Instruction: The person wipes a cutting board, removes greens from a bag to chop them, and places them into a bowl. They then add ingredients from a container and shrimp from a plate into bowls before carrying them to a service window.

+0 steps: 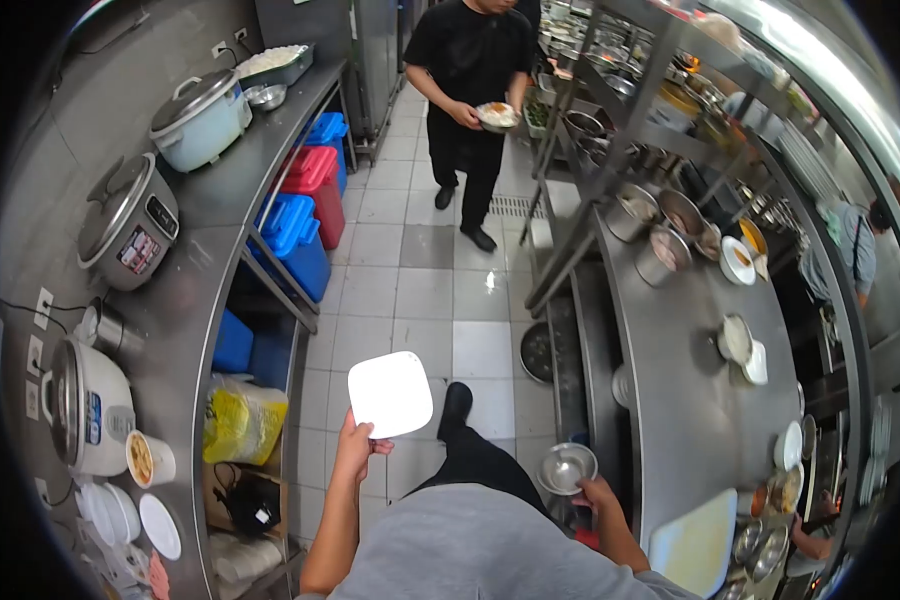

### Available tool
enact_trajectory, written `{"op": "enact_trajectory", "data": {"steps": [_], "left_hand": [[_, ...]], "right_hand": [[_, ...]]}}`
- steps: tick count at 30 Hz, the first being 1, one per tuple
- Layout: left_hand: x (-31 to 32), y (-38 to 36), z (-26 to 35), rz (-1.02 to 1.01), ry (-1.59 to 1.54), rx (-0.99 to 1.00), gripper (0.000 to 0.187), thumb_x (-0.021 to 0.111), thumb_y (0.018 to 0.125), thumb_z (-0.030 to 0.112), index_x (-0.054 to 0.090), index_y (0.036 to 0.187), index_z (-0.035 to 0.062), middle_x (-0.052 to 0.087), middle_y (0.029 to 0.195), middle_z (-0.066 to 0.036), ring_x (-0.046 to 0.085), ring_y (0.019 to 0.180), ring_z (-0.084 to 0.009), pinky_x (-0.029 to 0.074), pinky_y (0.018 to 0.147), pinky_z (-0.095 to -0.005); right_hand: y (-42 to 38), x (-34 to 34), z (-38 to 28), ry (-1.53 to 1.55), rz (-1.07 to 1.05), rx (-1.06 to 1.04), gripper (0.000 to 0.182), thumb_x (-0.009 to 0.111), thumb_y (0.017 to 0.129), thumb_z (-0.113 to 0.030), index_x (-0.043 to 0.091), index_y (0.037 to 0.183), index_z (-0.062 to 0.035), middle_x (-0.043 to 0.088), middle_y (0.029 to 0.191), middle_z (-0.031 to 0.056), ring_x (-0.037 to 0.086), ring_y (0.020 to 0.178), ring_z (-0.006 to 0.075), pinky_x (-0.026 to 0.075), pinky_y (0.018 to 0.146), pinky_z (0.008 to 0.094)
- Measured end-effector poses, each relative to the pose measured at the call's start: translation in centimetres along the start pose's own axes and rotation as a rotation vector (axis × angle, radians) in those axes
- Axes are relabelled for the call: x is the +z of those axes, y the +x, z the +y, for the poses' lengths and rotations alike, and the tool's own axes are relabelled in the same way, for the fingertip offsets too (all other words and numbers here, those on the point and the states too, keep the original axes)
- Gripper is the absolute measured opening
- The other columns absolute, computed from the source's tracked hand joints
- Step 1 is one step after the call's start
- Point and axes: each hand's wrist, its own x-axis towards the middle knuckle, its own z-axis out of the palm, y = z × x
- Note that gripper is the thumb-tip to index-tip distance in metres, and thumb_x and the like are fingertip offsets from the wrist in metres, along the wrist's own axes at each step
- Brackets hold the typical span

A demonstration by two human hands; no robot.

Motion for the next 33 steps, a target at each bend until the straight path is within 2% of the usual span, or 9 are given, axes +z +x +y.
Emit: {"op": "enact_trajectory", "data": {"steps": [5,9,11,13,16,18,22,27,33], "left_hand": [[-4.2,11.3,3.7,0.092,-0.072,-0.057,0.047,0.038,0.090,0.005,0.036,0.137,0.0039,0.063,0.092,-0.018,0.064,0.060,-0.0216,0.056,0.051,-0.0316],[-7.3,17.9,10.1,0.223,-0.054,-0.050,0.047,0.039,0.091,0.006,0.035,0.137,0.0048,0.064,0.091,-0.018,0.064,0.059,-0.0221,0.056,0.051,-0.0315],[-8.7,21.0,13.7,0.302,-0.057,-0.016,0.046,0.038,0.091,0.006,0.036,0.137,0.0044,0.064,0.092,-0.019,0.065,0.059,-0.0226,0.055,0.048,-0.0316],[-10.1,25.0,16.9,0.351,-0.124,0.013,0.045,0.037,0.090,0.007,0.036,0.135,0.0038,0.064,0.089,-0.019,0.064,0.056,-0.0226,0.055,0.046,-0.0312],[-11.7,33.6,20.7,0.360,-0.097,0.058,0.045,0.037,0.090,0.007,0.036,0.134,0.0041,0.064,0.088,-0.019,0.064,0.055,-0.0226,0.055,0.045,-0.0312],[-12.7,40.9,24.2,0.376,-0.020,0.085,0.045,0.037,0.089,0.007,0.036,0.134,0.0042,0.065,0.087,-0.018,0.064,0.054,-0.0226,0.056,0.045,-0.0314],[-11.7,56.6,31.7,0.190,-0.026,0.074,0.046,0.038,0.088,0.007,0.035,0.133,0.0050,0.064,0.086,-0.017,0.065,0.056,-0.0230,0.056,0.044,-0.0334],[-6.7,74.6,46.4,-0.158,0.217,0.040,0.048,0.039,0.087,0.002,0.040,0.134,0.0048,0.065,0.091,-0.016,0.065,0.059,-0.0215,0.055,0.045,-0.0319],[3.9,94.6,60.6,-0.393,0.341,0.090,0.055,0.041,0.091,0.005,0.032,0.145,0.0078,0.065,0.100,-0.016,0.066,0.060,-0.0237,0.055,0.050,-0.0321]], "right_hand": [[12.6,1.7,-5.8,-0.244,0.113,0.086,0.030,0.059,0.083,-0.006,0.062,0.109,0.0084,0.068,0.089,0.0164,0.070,0.069,0.0293,0.062,0.058,0.0378],[22.0,7.3,-20.6,-0.634,0.047,0.224,0.025,0.067,0.082,-0.012,0.067,0.100,0.0051,0.068,0.084,0.0150,0.068,0.064,0.0228,0.059,0.053,0.0360],[29.7,11.3,-27.6,-0.915,0.007,0.100,0.039,0.069,0.078,-0.015,0.063,0.112,0.0040,0.069,0.092,0.0184,0.070,0.072,0.0266,0.058,0.054,0.0394],[29.5,17.9,-36.4,-0.955,0.268,-0.361,0.056,0.068,0.075,-0.016,0.055,0.127,0.0001,0.069,0.104,0.0229,0.071,0.089,0.0342,0.058,0.068,0.0442],[28.8,25.2,-47.5,-1.122,0.114,-0.301,0.058,0.063,0.072,-0.014,0.058,0.130,-0.0072,0.058,0.131,0.0226,0.055,0.122,0.0393,0.049,0.098,0.0444],[25.6,29.2,-52.5,-1.119,0.095,-0.266,0.064,0.064,0.076,-0.012,0.050,0.138,-0.0051,0.065,0.118,0.0248,0.062,0.110,0.0397,0.050,0.094,0.0424],[39.5,30.5,-42.3,-0.983,0.090,-0.217,0.042,0.067,0.074,-0.025,0.071,0.113,-0.0095,0.068,0.115,0.0185,0.064,0.112,0.0323,0.052,0.093,0.0422],[39.1,43.5,-62.5,-1.108,0.136,-0.154,0.040,0.068,0.074,-0.028,0.072,0.110,-0.0095,0.069,0.113,0.0181,0.065,0.110,0.0315,0.052,0.092,0.0418],[46.7,40.9,-89.7,-1.096,0.363,-0.219,0.039,0.068,0.075,-0.031,0.074,0.107,-0.0094,0.070,0.109,0.0177,0.066,0.107,0.0305,0.053,0.091,0.0414]]}}
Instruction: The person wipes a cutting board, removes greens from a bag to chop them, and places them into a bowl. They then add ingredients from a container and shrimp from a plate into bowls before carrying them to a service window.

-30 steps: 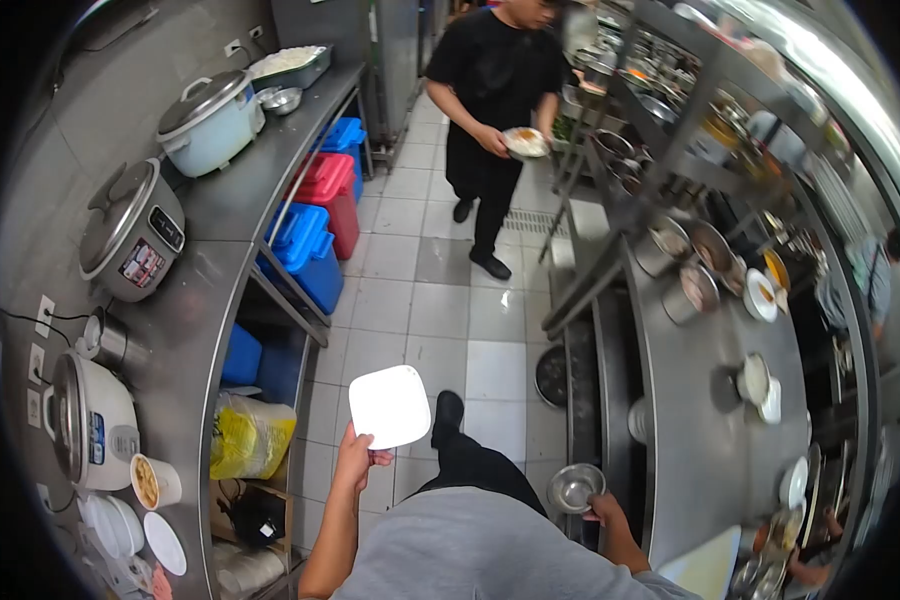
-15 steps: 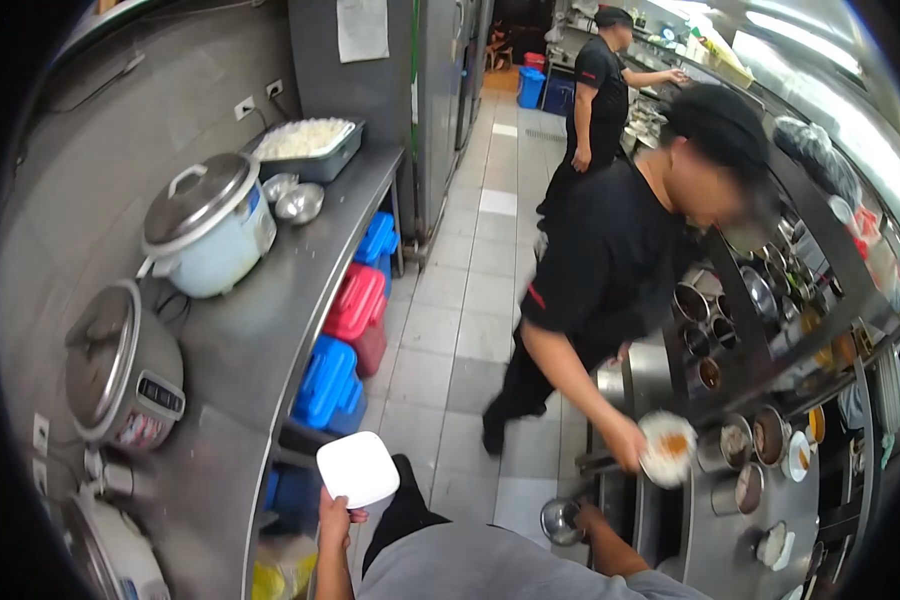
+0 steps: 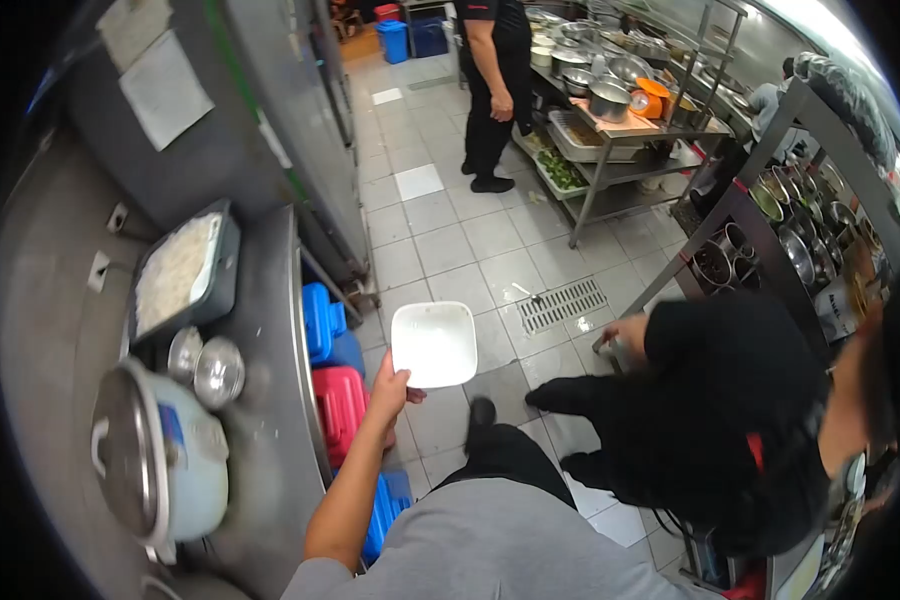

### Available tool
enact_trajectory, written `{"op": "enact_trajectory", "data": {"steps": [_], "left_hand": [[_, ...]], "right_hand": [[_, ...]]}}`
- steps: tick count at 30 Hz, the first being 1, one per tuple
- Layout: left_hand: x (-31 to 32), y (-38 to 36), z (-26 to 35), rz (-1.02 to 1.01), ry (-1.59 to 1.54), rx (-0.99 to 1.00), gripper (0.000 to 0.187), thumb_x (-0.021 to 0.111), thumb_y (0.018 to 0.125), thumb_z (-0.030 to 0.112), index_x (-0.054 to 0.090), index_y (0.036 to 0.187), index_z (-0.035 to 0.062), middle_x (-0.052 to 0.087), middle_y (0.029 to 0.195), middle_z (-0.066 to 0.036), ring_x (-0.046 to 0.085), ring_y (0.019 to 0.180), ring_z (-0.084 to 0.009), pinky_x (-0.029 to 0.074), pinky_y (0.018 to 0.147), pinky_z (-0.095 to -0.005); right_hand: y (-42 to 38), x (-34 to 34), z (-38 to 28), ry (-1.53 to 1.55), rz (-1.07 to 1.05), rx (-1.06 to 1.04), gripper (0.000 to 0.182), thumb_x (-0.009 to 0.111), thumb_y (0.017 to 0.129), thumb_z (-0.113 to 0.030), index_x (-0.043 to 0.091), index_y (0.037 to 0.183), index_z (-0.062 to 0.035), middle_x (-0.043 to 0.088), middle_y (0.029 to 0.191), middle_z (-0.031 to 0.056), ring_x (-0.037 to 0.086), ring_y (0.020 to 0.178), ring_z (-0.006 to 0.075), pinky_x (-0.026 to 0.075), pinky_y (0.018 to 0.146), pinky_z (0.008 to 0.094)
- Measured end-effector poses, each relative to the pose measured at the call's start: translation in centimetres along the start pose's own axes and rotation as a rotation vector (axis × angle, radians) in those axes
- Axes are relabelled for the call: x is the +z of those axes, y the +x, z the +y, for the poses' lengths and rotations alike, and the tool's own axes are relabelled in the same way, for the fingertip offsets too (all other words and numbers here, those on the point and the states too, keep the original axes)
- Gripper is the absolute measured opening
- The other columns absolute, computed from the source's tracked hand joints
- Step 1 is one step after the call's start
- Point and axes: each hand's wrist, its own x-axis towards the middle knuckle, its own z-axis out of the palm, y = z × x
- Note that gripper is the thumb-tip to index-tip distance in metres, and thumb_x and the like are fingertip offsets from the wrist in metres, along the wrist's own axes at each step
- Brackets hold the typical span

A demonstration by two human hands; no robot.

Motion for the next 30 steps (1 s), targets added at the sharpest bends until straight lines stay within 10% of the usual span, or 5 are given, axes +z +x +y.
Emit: {"op": "enact_trajectory", "data": {"steps": [11,15,22,25,30], "left_hand": [[-6.0,29.7,7.3,-0.063,-0.203,-0.193,0.046,0.040,0.088,0.003,0.040,0.134,0.0043,0.064,0.092,-0.018,0.065,0.061,-0.0265,0.056,0.050,-0.0354],[-11.6,37.0,10.2,0.072,-0.349,-0.271,0.043,0.038,0.089,0.004,0.039,0.131,0.0055,0.064,0.093,-0.019,0.067,0.065,-0.0299,0.058,0.053,-0.0386],[-16.3,64.3,19.0,0.103,-0.359,-0.172,0.037,0.036,0.091,0.005,0.040,0.128,0.0062,0.064,0.092,-0.018,0.066,0.064,-0.0269,0.057,0.054,-0.0375],[-17.6,76.7,26.4,0.078,-0.357,-0.127,0.037,0.035,0.091,0.005,0.040,0.128,0.0064,0.064,0.092,-0.018,0.066,0.064,-0.0260,0.057,0.055,-0.0372],[-18.8,95.5,40.4,0.012,-0.345,-0.024,0.036,0.037,0.092,0.007,0.039,0.128,0.0044,0.064,0.093,-0.018,0.066,0.064,-0.0243,0.057,0.056,-0.0353]], "right_hand": [[7.4,13.3,6.6,-0.392,-0.140,-0.026,0.048,0.054,0.087,-0.027,0.061,0.131,-0.0080,0.058,0.136,0.0145,0.051,0.128,0.0306,0.043,0.104,0.0421],[20.5,-3.1,-23.6,-0.010,-0.479,-0.013,0.036,0.064,0.077,-0.019,0.069,0.110,-0.0038,0.071,0.106,0.0176,0.068,0.098,0.0364,0.054,0.083,0.0429],[46.8,-27.1,-37.1,0.735,-0.140,0.313,0.065,0.062,0.073,-0.008,0.049,0.136,-0.0002,0.065,0.118,0.0244,0.064,0.112,0.0351,0.049,0.096,0.0416],[59.4,-23.7,-39.0,0.804,0.360,0.133,0.056,0.060,0.074,-0.002,0.055,0.129,-0.0008,0.070,0.097,0.0152,0.069,0.077,0.0237,0.055,0.067,0.0379],[63.0,-29.8,-45.9,0.834,0.030,0.255,0.060,0.061,0.075,-0.006,0.051,0.134,0.0019,0.067,0.112,0.0213,0.067,0.097,0.0303,0.057,0.071,0.0396]]}}
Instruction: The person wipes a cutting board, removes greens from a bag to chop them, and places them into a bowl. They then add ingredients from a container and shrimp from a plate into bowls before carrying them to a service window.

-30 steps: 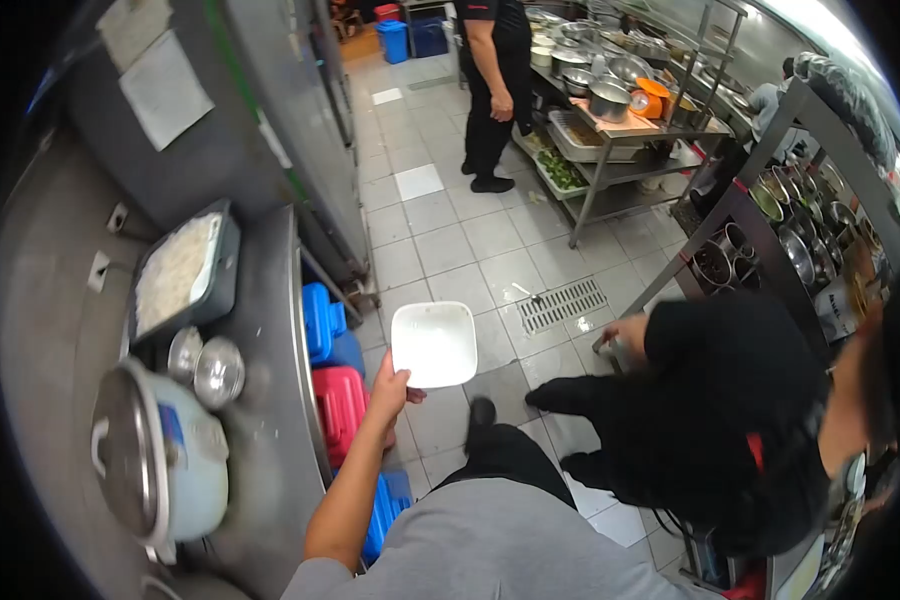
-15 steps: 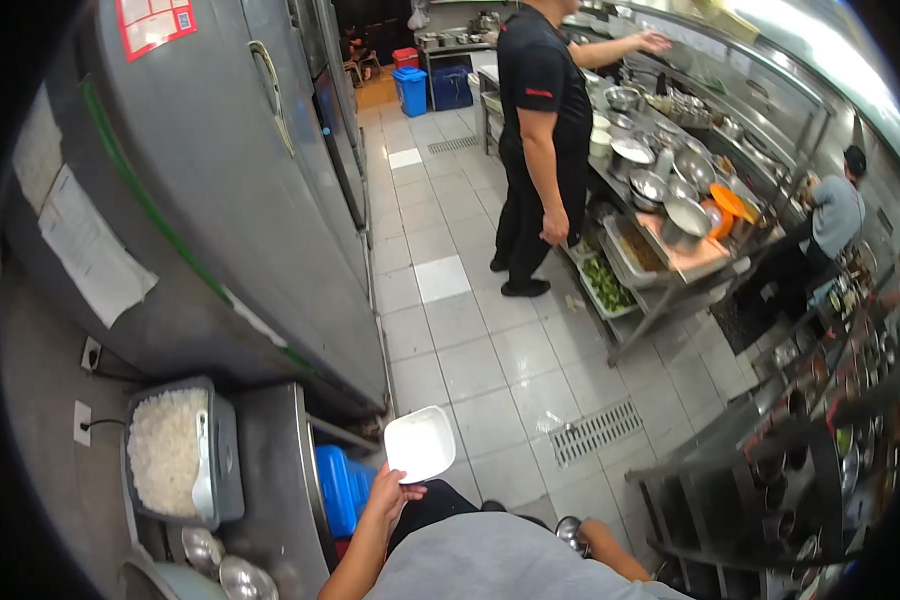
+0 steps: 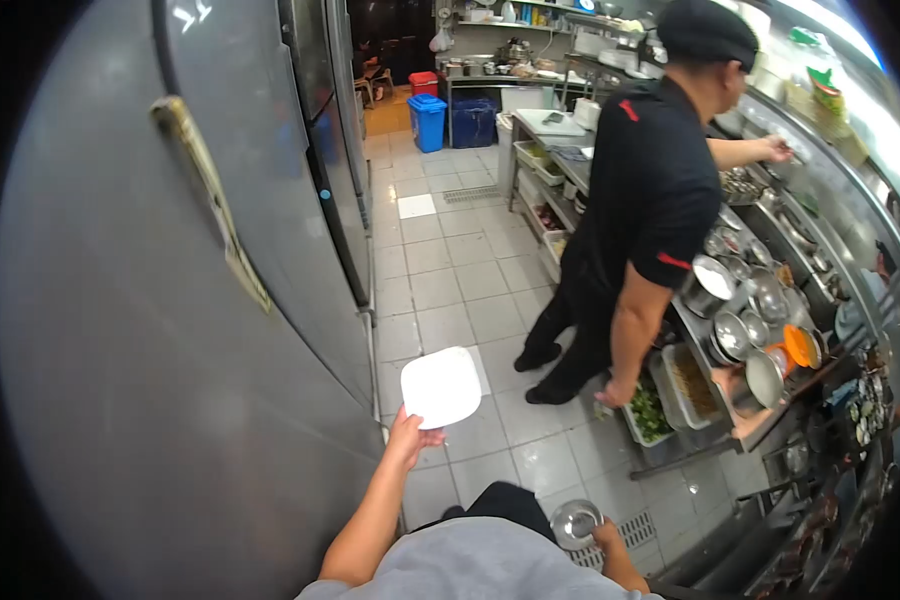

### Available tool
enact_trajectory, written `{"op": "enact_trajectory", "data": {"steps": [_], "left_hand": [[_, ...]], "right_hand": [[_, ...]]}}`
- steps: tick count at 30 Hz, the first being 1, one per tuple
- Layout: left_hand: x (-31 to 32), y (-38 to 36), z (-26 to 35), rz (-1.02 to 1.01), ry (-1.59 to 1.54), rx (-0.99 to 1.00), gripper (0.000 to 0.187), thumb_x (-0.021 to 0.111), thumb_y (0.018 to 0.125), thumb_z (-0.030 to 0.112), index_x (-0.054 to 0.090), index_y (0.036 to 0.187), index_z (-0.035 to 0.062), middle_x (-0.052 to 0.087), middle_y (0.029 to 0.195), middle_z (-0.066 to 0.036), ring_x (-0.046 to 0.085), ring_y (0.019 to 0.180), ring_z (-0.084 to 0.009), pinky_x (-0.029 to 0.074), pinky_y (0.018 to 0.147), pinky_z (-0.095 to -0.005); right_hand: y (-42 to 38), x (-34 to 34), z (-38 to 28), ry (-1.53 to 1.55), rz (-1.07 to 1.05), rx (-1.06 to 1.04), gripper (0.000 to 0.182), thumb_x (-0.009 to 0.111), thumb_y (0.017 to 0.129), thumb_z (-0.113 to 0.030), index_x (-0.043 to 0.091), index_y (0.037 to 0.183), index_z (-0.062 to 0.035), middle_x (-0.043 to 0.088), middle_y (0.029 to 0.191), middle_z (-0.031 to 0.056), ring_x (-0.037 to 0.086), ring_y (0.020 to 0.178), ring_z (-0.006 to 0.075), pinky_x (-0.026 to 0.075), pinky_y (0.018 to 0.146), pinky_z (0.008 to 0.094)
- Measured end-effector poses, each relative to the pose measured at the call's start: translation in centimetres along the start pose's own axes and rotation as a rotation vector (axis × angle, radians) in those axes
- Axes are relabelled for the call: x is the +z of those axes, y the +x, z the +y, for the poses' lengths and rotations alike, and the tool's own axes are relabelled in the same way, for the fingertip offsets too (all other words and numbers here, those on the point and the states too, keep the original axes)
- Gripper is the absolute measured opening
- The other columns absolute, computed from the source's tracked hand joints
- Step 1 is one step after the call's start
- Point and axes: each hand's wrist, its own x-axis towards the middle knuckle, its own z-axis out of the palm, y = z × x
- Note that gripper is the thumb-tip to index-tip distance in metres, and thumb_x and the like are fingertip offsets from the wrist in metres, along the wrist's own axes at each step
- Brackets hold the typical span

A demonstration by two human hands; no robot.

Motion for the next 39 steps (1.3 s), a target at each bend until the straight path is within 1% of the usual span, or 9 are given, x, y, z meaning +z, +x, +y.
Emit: {"op": "enact_trajectory", "data": {"steps": [6,11,20,24,27,30,34,37,39], "left_hand": [[1.7,22.6,12.3,-0.089,0.118,0.007,0.037,0.038,0.091,0.006,0.041,0.128,0.0050,0.064,0.094,-0.017,0.065,0.066,-0.0241,0.056,0.057,-0.0345],[-1.0,39.5,17.1,0.043,0.105,0.042,0.037,0.036,0.091,0.005,0.040,0.128,0.0038,0.063,0.092,-0.016,0.065,0.064,-0.0221,0.056,0.050,-0.0321],[-10.8,54.0,25.0,0.342,-0.035,-0.123,0.037,0.038,0.090,0.006,0.037,0.128,0.0045,0.064,0.089,-0.020,0.067,0.062,-0.0265,0.057,0.052,-0.0357],[-14.3,64.9,26.2,0.436,-0.086,-0.138,0.039,0.038,0.089,0.005,0.037,0.127,0.0054,0.064,0.086,-0.021,0.066,0.059,-0.0288,0.058,0.051,-0.0383],[-16.6,76.1,29.3,0.441,-0.174,-0.157,0.039,0.039,0.088,0.005,0.038,0.127,0.0061,0.064,0.083,-0.021,0.066,0.058,-0.0286,0.057,0.049,-0.0378],[-16.9,89.3,36.3,0.348,-0.148,-0.171,0.041,0.039,0.088,0.007,0.038,0.129,0.0065,0.064,0.079,-0.019,0.065,0.056,-0.0274,0.057,0.049,-0.0370],[-13.3,104.8,50.6,0.163,0.023,-0.106,0.042,0.039,0.089,0.007,0.039,0.131,0.0044,0.064,0.082,-0.016,0.065,0.060,-0.0242,0.057,0.052,-0.0350],[-11.2,116.6,58.9,0.097,0.098,-0.085,0.043,0.039,0.090,0.006,0.039,0.132,0.0043,0.065,0.086,-0.016,0.066,0.063,-0.0230,0.057,0.054,-0.0343],[-10.9,124.8,62.6,0.061,0.115,-0.081,0.043,0.039,0.090,0.006,0.039,0.133,0.0043,0.065,0.087,-0.017,0.066,0.063,-0.0232,0.057,0.054,-0.0341]], "right_hand": [[1.6,2.4,-20.8,-0.314,-0.233,0.338,0.063,0.062,0.079,-0.004,0.041,0.138,-0.0004,0.069,0.093,0.0219,0.071,0.079,0.0338,0.056,0.058,0.0438],[20.5,8.7,-35.2,-0.525,-0.177,-0.105,0.052,0.061,0.079,-0.018,0.054,0.128,-0.0036,0.067,0.108,0.0255,0.067,0.100,0.0394,0.056,0.083,0.0466],[48.8,8.6,-90.4,-0.781,-0.160,-0.396,0.048,0.064,0.079,-0.017,0.060,0.126,-0.0096,0.065,0.122,0.0172,0.061,0.117,0.0337,0.050,0.095,0.0472],[63.9,13.1,-103.5,-0.356,-0.046,-0.645,0.053,0.059,0.080,-0.011,0.055,0.132,-0.0036,0.066,0.113,0.0253,0.070,0.090,0.0366,0.058,0.072,0.0454],[63.9,13.3,-113.1,-0.123,-0.192,-0.267,0.054,0.057,0.080,-0.009,0.052,0.133,0.0016,0.067,0.103,0.0276,0.071,0.080,0.0358,0.058,0.054,0.0436],[65.9,10.8,-117.3,-0.259,-0.226,-0.045,0.057,0.057,0.078,-0.008,0.048,0.133,0.0047,0.068,0.103,0.0253,0.071,0.078,0.0341,0.056,0.051,0.0423],[80.8,9.3,-104.3,-0.384,-0.079,-0.085,0.038,0.059,0.078,-0.011,0.059,0.112,0.0054,0.069,0.094,0.0216,0.070,0.072,0.0290,0.055,0.054,0.0413],[77.9,6.8,-107.9,0.063,-0.131,0.373,0.041,0.062,0.076,-0.011,0.060,0.114,0.0036,0.067,0.090,0.0210,0.069,0.066,0.0339,0.056,0.051,0.0454],[76.7,7.2,-112.3,0.204,-0.027,0.480,0.016,0.059,0.081,-0.006,0.066,0.090,0.0043,0.067,0.083,0.0185,0.071,0.069,0.0337,0.060,0.058,0.0461]]}}
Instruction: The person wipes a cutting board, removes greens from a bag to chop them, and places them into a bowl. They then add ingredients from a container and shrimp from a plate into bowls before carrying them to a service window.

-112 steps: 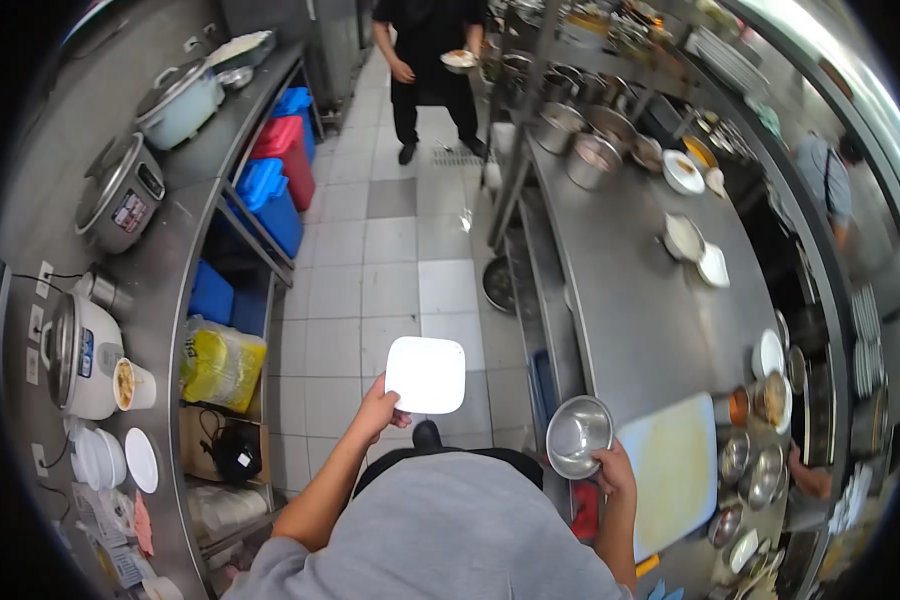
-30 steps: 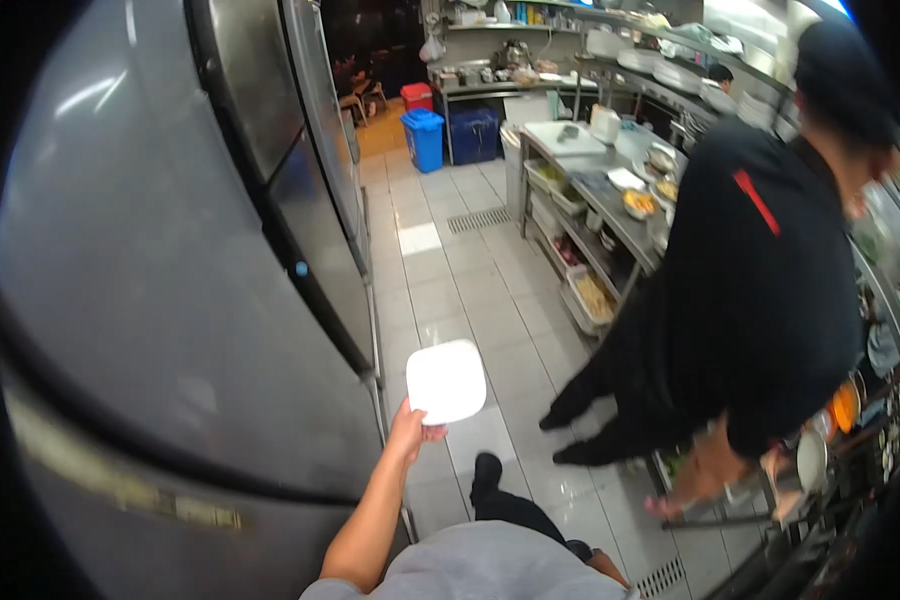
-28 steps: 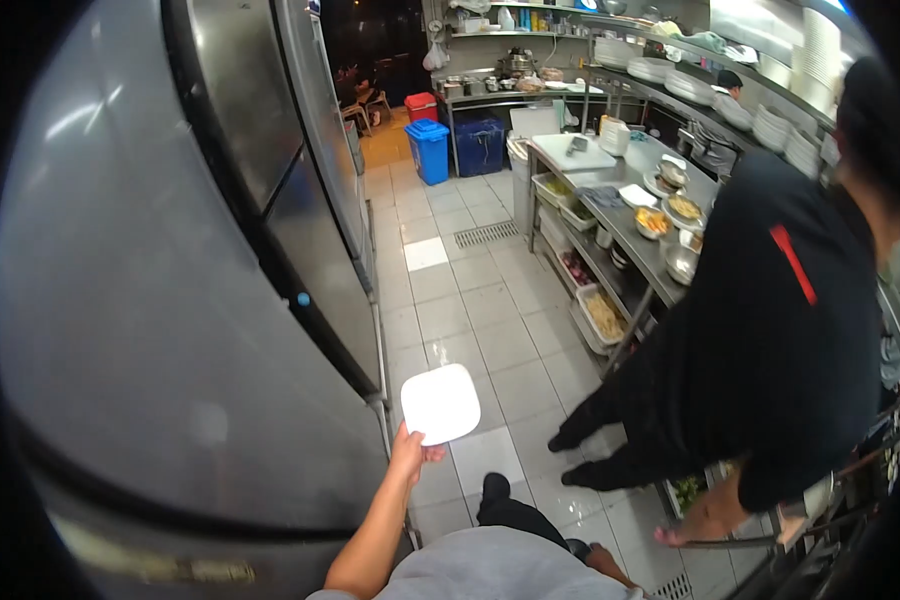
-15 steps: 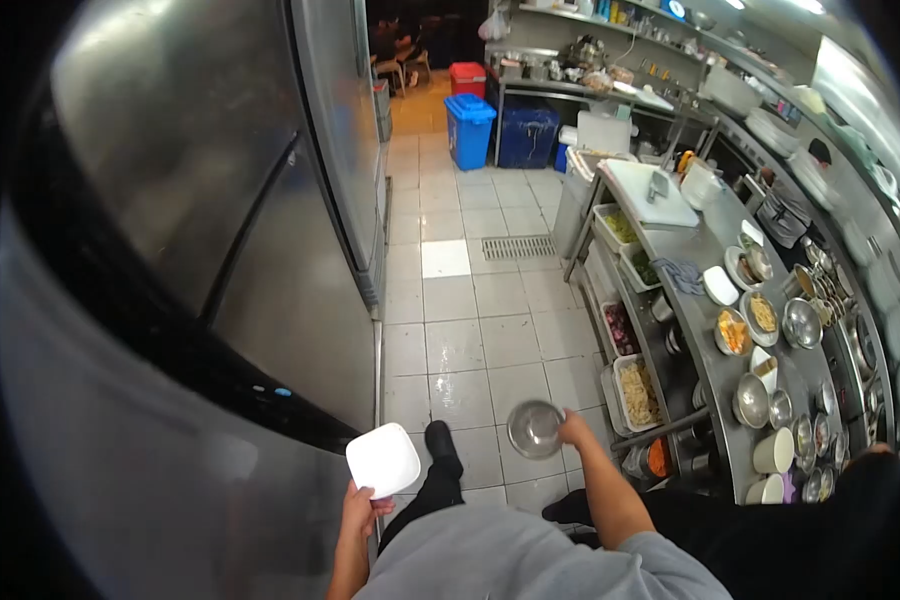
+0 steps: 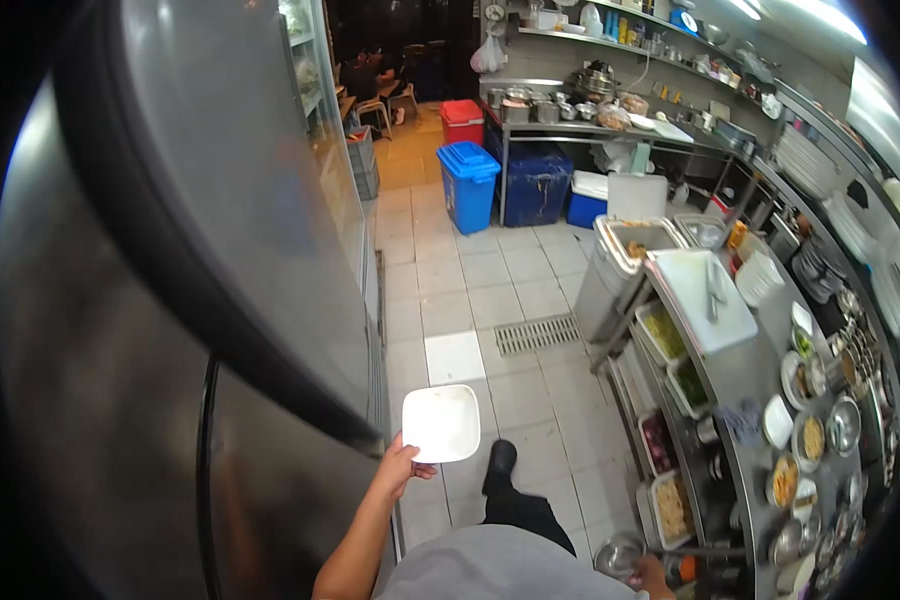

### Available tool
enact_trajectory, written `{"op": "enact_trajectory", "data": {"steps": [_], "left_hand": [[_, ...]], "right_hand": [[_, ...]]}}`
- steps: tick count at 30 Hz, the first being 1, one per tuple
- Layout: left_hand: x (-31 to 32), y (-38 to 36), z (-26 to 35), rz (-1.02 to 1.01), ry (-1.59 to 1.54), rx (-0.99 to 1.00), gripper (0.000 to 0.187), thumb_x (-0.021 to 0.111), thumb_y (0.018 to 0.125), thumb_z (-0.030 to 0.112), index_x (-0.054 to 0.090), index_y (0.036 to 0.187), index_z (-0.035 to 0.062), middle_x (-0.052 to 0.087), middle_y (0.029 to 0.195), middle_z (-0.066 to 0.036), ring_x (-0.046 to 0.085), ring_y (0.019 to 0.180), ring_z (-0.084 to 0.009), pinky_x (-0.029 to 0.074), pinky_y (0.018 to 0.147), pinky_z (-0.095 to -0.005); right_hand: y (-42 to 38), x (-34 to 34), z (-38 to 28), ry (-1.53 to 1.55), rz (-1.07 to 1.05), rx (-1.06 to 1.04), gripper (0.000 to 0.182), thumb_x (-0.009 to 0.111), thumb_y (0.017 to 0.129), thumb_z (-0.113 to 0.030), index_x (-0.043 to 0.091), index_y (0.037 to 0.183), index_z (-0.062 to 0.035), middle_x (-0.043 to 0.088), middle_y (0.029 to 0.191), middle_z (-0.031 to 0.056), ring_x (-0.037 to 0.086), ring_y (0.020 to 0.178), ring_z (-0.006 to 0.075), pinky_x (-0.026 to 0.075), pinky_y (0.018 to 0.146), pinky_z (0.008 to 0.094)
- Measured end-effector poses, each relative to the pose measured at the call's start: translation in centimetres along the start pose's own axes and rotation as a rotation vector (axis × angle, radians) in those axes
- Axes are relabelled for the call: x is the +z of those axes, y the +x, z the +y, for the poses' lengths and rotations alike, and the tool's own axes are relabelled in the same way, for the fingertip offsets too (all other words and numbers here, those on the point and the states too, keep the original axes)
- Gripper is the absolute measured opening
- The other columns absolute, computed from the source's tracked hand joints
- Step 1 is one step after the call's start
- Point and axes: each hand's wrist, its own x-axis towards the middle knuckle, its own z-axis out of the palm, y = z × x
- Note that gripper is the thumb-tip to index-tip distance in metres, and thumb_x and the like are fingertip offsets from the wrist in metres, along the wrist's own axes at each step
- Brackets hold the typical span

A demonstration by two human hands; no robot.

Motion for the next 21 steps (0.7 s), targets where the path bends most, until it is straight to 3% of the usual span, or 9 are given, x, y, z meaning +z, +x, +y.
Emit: {"op": "enact_trajectory", "data": {"steps": [2,3,7,8,13,16,18,19,21], "left_hand": [[0.3,7.5,3.6,-0.036,0.008,-0.002,0.043,0.039,0.091,0.006,0.039,0.133,0.0044,0.066,0.087,-0.017,0.066,0.064,-0.0234,0.057,0.054,-0.0340],[0.3,11.0,4.7,-0.043,0.020,-0.019,0.043,0.038,0.091,0.005,0.039,0.134,0.0043,0.066,0.087,-0.017,0.066,0.064,-0.0233,0.057,0.054,-0.0339],[0.5,22.0,9.9,0.040,0.020,-0.072,0.043,0.038,0.090,0.005,0.039,0.133,0.0036,0.065,0.086,-0.018,0.067,0.064,-0.0242,0.057,0.053,-0.0343],[0.2,24.0,10.9,0.107,0.009,-0.081,0.043,0.037,0.090,0.005,0.039,0.133,0.0033,0.064,0.086,-0.018,0.067,0.064,-0.0249,0.057,0.052,-0.0347],[-4.2,33.6,15.7,0.274,-0.171,-0.084,0.042,0.037,0.088,0.007,0.035,0.130,0.0039,0.063,0.087,-0.022,0.064,0.058,-0.0262,0.057,0.049,-0.0352],[-7.0,40.7,18.0,0.334,-0.219,-0.079,0.041,0.037,0.088,0.006,0.035,0.129,0.0031,0.063,0.086,-0.022,0.064,0.056,-0.0266,0.057,0.048,-0.0350],[-8.8,46.9,19.5,0.378,-0.245,-0.078,0.040,0.037,0.088,0.006,0.035,0.128,0.0025,0.063,0.085,-0.023,0.064,0.056,-0.0270,0.057,0.047,-0.0349],[-9.8,50.5,20.1,0.396,-0.252,-0.105,0.041,0.036,0.088,0.005,0.035,0.129,0.0023,0.062,0.083,-0.023,0.064,0.055,-0.0270,0.056,0.046,-0.0347],[-11.2,56.6,22.6,0.436,-0.276,-0.173,0.042,0.035,0.088,0.005,0.035,0.130,0.0018,0.062,0.081,-0.022,0.064,0.053,-0.0266,0.055,0.043,-0.0339]], "right_hand": [[2.3,-3.2,-5.9,0.283,-0.989,0.374,0.041,0.045,0.098,-0.044,0.044,0.061,-0.0269,0.035,0.052,-0.0038,0.035,0.044,0.0186,0.028,0.041,0.0378],[4.4,-1.4,-9.2,0.274,-0.993,0.368,0.041,0.045,0.098,-0.044,0.044,0.061,-0.0269,0.035,0.052,-0.0038,0.035,0.044,0.0186,0.028,0.041,0.0378],[11.3,7.1,-24.8,-1.103,0.074,-0.866,0.024,0.062,0.081,-0.014,0.069,0.097,0.0022,0.070,0.096,0.0210,0.070,0.092,0.0369,0.057,0.079,0.0466],[9.7,10.4,-34.3,-0.737,0.123,-0.345,0.033,0.063,0.082,-0.024,0.069,0.105,-0.0012,0.068,0.107,0.0248,0.063,0.107,0.0400,0.049,0.093,0.0450],[8.6,25.9,-75.9,-0.521,0.065,-0.887,0.041,0.062,0.083,-0.027,0.065,0.116,-0.0020,0.065,0.112,0.0276,0.062,0.108,0.0424,0.049,0.091,0.0457],[1.4,34.7,-97.9,-0.338,-0.212,-1.111,0.042,0.060,0.092,-0.027,0.057,0.127,-0.0050,0.067,0.113,0.0171,0.062,0.107,0.0285,0.047,0.090,0.0370],[-5.0,39.3,-108.9,-0.273,-0.218,-1.182,0.039,0.059,0.094,-0.026,0.056,0.128,-0.0057,0.067,0.110,0.0140,0.060,0.108,0.0246,0.045,0.094,0.0357],[-5.0,41.8,-113.2,-0.210,-0.246,-1.341,0.039,0.058,0.094,-0.025,0.056,0.127,-0.0027,0.067,0.104,0.0133,0.064,0.094,0.0228,0.052,0.081,0.0354],[-6.7,45.2,-119.3,-0.192,-0.306,-1.172,0.039,0.058,0.094,-0.023,0.056,0.127,-0.0010,0.067,0.101,0.0131,0.065,0.084,0.0215,0.054,0.071,0.0340]]}}
